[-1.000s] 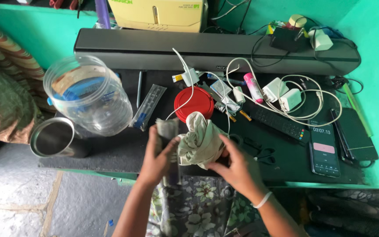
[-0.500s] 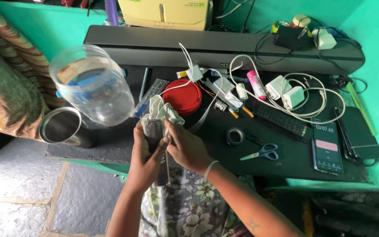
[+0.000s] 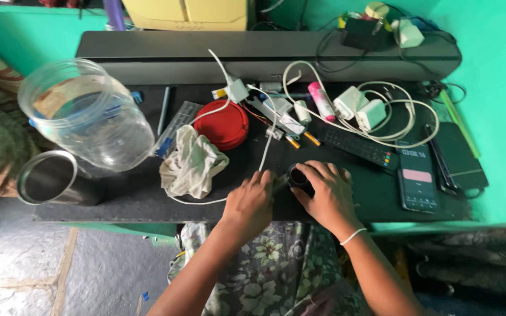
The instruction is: The person cleans the surfaces and internal contact points of a remote control using a cloth, then applies blue tape to the battery compartment or casing while handling the remote and its components.
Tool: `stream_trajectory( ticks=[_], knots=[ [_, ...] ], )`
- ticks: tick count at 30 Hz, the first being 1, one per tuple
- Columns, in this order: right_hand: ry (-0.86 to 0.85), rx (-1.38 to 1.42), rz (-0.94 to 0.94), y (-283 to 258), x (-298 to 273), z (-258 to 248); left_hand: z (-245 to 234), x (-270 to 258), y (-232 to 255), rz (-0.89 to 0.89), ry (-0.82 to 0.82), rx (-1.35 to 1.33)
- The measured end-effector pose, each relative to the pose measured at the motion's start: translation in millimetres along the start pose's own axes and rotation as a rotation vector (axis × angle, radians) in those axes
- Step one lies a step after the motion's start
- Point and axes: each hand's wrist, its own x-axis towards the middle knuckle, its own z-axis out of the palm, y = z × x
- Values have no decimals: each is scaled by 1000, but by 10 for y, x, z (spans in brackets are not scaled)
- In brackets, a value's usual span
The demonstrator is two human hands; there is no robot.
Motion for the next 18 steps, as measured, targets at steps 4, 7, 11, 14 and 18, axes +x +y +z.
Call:
stream_trajectory(
  ticks=[4, 7, 11, 14, 18],
  knots=[
    [86, -78, 71, 51, -67, 100, 158, 308, 48, -1, 35, 256],
    [158, -81, 104, 69, -101, 167, 216, 359, 10, 50, 210, 386],
    [178, -77, 106, 60, -100, 200, 294, 243, 11, 119, 228, 301],
    [158, -61, 118, 41, -93, 204, 326, 178, -25, 143, 297, 286],
    [157, -29, 113, 14, -100, 198, 312, 171, -68, 151, 266, 252]
  ],
)
